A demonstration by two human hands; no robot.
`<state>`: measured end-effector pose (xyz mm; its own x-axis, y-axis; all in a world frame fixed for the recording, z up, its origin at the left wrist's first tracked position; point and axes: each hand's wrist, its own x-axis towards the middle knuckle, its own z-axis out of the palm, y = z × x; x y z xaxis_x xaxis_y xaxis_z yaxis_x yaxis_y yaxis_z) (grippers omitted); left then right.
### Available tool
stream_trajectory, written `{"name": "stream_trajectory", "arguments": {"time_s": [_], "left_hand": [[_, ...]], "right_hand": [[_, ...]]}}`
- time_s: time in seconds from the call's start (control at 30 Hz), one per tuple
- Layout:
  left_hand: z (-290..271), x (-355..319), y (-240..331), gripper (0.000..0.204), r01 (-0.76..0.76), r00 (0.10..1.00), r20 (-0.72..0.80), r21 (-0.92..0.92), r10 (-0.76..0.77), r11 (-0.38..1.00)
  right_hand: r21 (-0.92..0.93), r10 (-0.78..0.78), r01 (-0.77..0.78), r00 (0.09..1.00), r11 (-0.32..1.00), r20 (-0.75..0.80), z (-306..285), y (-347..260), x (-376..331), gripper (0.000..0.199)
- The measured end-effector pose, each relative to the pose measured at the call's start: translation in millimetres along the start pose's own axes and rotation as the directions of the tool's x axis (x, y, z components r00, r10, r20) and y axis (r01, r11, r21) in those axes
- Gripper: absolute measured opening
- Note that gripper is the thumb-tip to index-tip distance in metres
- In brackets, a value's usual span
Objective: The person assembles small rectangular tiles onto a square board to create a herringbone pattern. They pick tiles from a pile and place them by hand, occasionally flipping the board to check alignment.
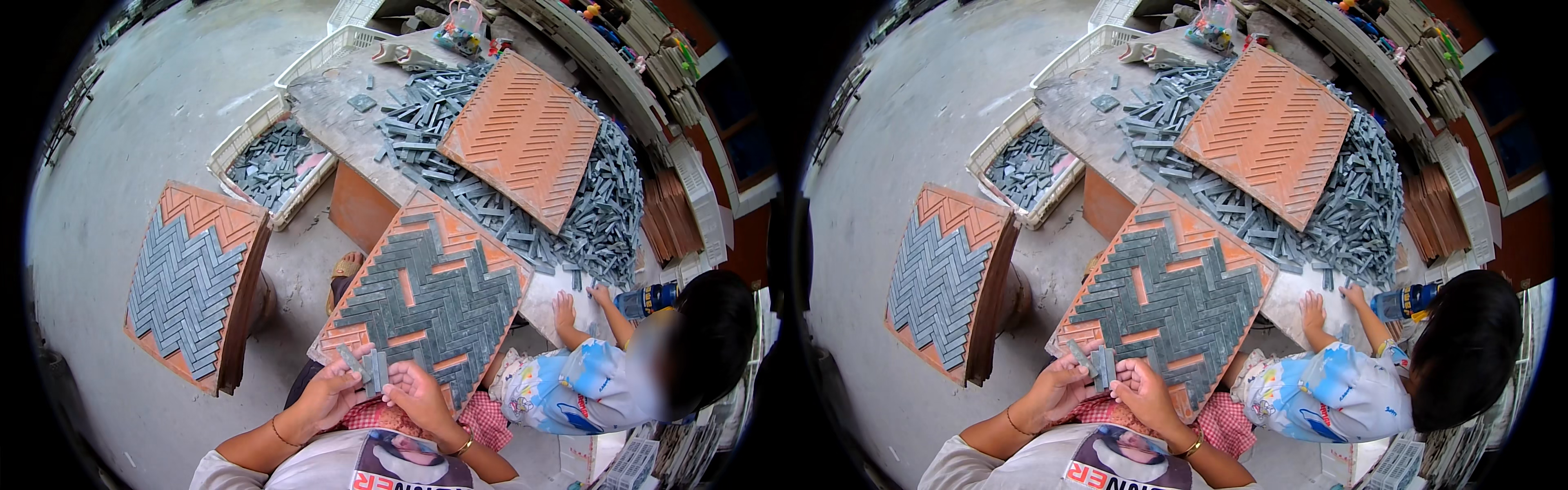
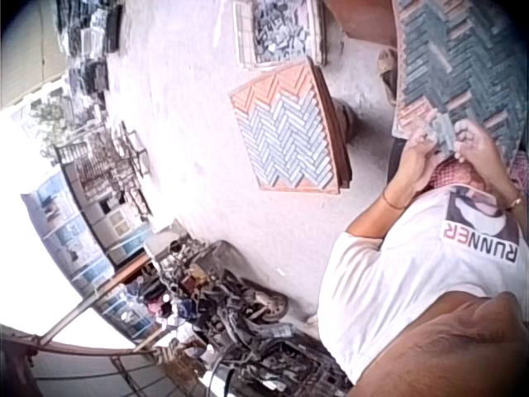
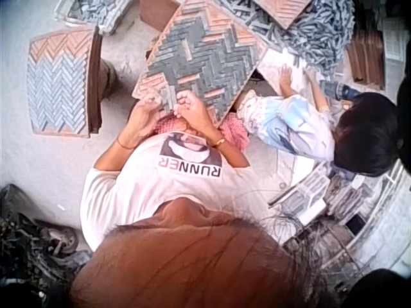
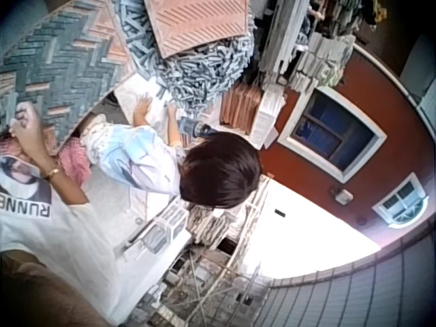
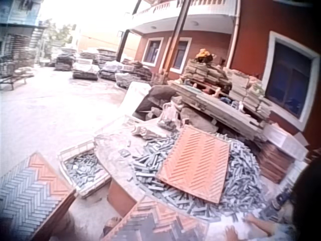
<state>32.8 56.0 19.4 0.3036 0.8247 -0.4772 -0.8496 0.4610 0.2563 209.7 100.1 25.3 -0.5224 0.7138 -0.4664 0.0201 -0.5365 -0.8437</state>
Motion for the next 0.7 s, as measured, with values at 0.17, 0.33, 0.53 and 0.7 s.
{"name": "stream_trajectory", "arguments": {"time_s": [0.17, 0.33, 0.53, 0.7], "left_hand": [[13, -2, 4, 0.049, 0.004, 1.000, -0.010, 0.014, -0.004, 1.000], [3, -1, -2, 0.036, 0.019, 0.997, -0.081, 0.024, -0.017, 1.000], [6, -1, -3, 0.031, 0.002, 0.992, -0.126, 0.027, 0.001, 1.000], [9, -1, -4, 0.031, 0.001, 0.995, -0.099, 0.060, 0.005, 0.998]], "right_hand": [[-0.292, -0.090, 0.079, 0.996, 0.953, -0.026, 4, -4, -5, 0.026], [-0.272, -0.072, 0.070, 0.997, 0.960, 0.004, 15, -12, -11, 0.028], [0.047, 0.029, -0.032, 0.997, 0.998, 0.068, 3, -4, -6, 0.025], [0.036, 0.015, -0.016, 0.999, 0.999, 0.032, 2, -4, -8, 0.021]]}}
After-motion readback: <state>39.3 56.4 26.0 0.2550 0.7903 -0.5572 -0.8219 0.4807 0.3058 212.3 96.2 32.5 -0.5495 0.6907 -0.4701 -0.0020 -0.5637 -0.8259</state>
